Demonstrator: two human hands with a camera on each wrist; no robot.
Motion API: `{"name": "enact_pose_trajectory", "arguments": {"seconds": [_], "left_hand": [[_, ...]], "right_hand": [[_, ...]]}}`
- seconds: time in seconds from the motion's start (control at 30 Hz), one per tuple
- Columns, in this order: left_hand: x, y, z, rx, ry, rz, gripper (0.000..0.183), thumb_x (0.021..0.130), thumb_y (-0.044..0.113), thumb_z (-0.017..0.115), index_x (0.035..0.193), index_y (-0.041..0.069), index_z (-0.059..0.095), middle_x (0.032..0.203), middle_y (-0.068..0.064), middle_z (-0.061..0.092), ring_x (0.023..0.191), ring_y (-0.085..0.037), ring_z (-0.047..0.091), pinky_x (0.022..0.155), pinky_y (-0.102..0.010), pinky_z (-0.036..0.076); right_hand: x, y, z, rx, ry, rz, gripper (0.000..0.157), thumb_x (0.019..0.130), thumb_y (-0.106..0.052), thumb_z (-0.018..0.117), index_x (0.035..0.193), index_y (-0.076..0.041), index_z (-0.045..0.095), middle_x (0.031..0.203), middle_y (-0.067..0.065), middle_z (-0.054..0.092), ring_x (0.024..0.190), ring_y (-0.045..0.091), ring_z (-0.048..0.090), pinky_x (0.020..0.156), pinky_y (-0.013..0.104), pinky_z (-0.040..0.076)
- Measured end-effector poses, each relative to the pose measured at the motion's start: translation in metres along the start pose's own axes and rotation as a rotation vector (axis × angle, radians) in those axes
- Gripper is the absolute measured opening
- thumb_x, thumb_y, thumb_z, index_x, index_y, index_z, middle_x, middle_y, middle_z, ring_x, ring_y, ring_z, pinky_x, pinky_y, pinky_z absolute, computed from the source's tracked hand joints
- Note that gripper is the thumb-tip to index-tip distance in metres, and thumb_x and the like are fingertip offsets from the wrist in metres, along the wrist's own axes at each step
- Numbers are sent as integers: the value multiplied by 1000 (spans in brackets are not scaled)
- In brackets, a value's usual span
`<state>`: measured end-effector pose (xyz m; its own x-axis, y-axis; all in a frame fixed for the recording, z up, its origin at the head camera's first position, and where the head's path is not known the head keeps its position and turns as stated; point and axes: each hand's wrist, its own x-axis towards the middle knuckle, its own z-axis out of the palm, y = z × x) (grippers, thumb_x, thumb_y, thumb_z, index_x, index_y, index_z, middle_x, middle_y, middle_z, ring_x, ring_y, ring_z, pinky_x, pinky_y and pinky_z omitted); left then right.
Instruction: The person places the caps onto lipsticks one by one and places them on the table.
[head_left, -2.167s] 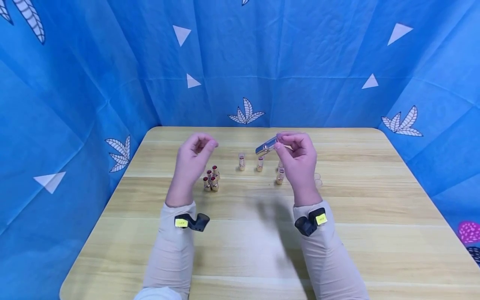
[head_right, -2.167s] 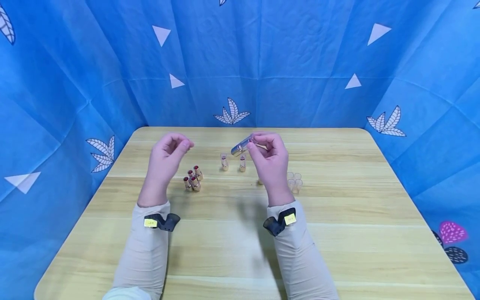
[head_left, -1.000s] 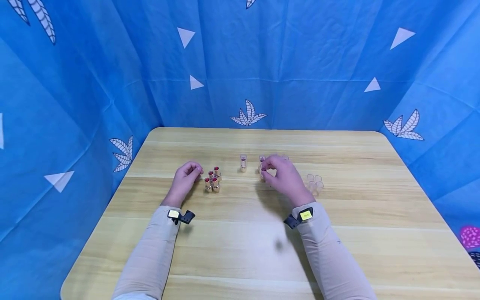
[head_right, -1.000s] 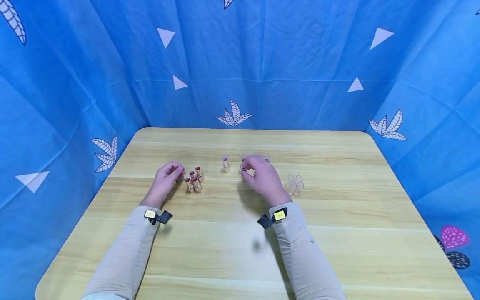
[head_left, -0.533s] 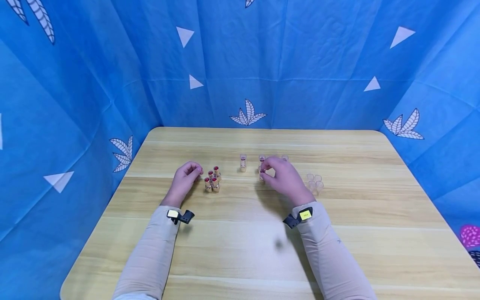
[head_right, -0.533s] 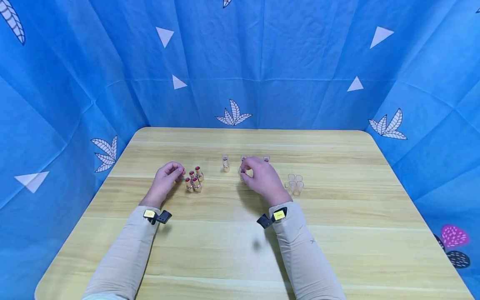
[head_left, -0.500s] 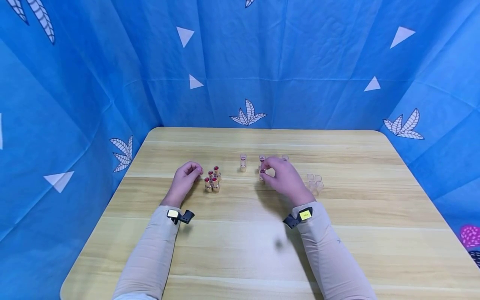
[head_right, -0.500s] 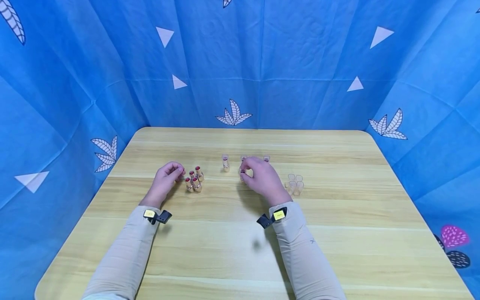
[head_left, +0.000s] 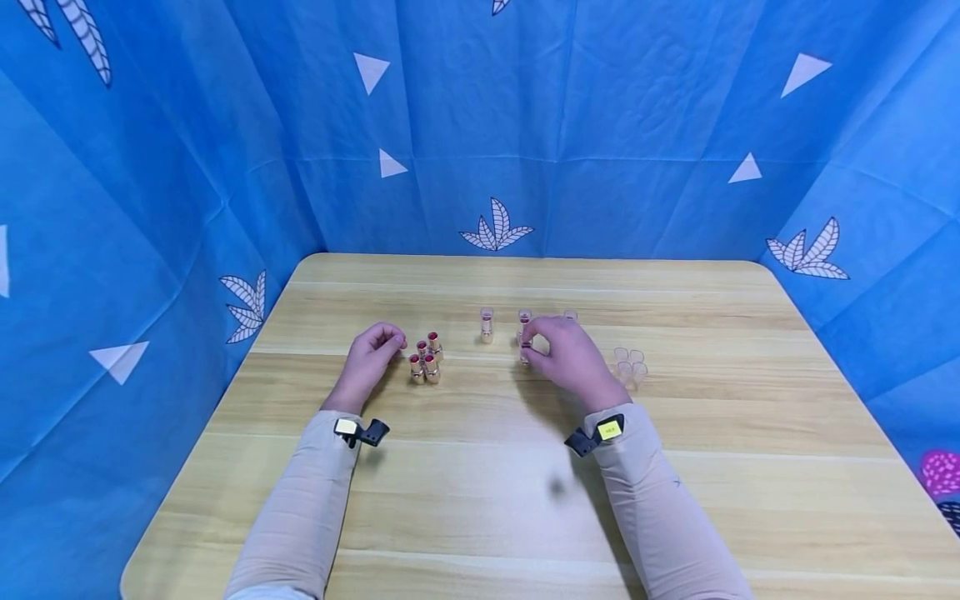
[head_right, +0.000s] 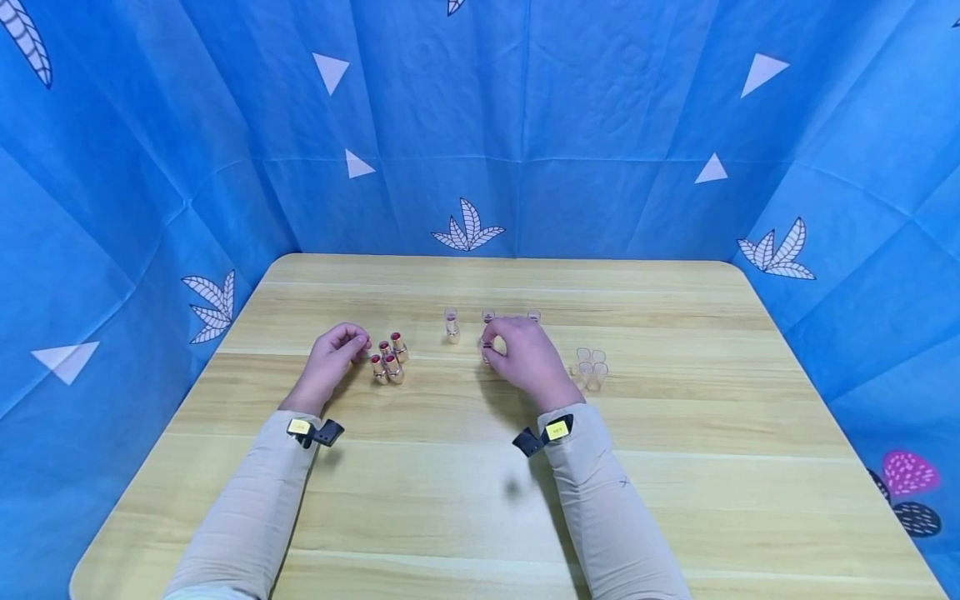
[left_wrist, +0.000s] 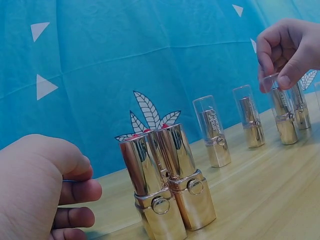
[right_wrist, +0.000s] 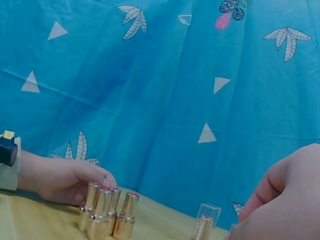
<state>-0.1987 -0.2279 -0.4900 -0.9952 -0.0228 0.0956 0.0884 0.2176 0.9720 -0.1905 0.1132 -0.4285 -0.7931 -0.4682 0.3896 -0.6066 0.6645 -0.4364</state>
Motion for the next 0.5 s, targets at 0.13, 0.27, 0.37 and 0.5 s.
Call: {"name": "enact_pose_trajectory", "arguments": {"seconds": [0.13, 0.27, 0.37, 0.5], "left_hand": [[1, -1, -1, 4, -3, 1, 28, 84, 27, 59, 96, 2, 57, 90, -11, 57, 82, -27, 51, 71, -36, 46], [0, -2, -1, 9, -7, -3, 31, 84, 29, 59, 98, 1, 57, 91, -10, 57, 82, -25, 51, 71, -35, 45], [0, -2, -1, 8, -7, -1, 32, 84, 29, 59, 98, 1, 57, 91, -11, 57, 82, -25, 51, 70, -34, 45], [0, -3, -1, 11, -9, 3, 31, 84, 29, 59, 97, 1, 57, 91, -11, 56, 81, -25, 51, 69, -34, 45]], "right_hand": [[0, 1, 0, 2, -7, -2, 18, 75, -19, 70, 90, -18, 59, 95, -7, 61, 93, 15, 53, 88, 33, 38], [1, 3, -1, 0, -10, -4, 18, 75, -18, 70, 89, -19, 58, 94, -9, 60, 91, 15, 53, 85, 32, 38], [0, 4, -1, 1, -11, -4, 17, 75, -19, 70, 88, -19, 58, 94, -10, 60, 91, 16, 53, 84, 32, 38], [-1, 5, 0, 12, -17, 7, 17, 75, -19, 70, 88, -19, 58, 94, -10, 60, 92, 17, 53, 85, 33, 38]]}}
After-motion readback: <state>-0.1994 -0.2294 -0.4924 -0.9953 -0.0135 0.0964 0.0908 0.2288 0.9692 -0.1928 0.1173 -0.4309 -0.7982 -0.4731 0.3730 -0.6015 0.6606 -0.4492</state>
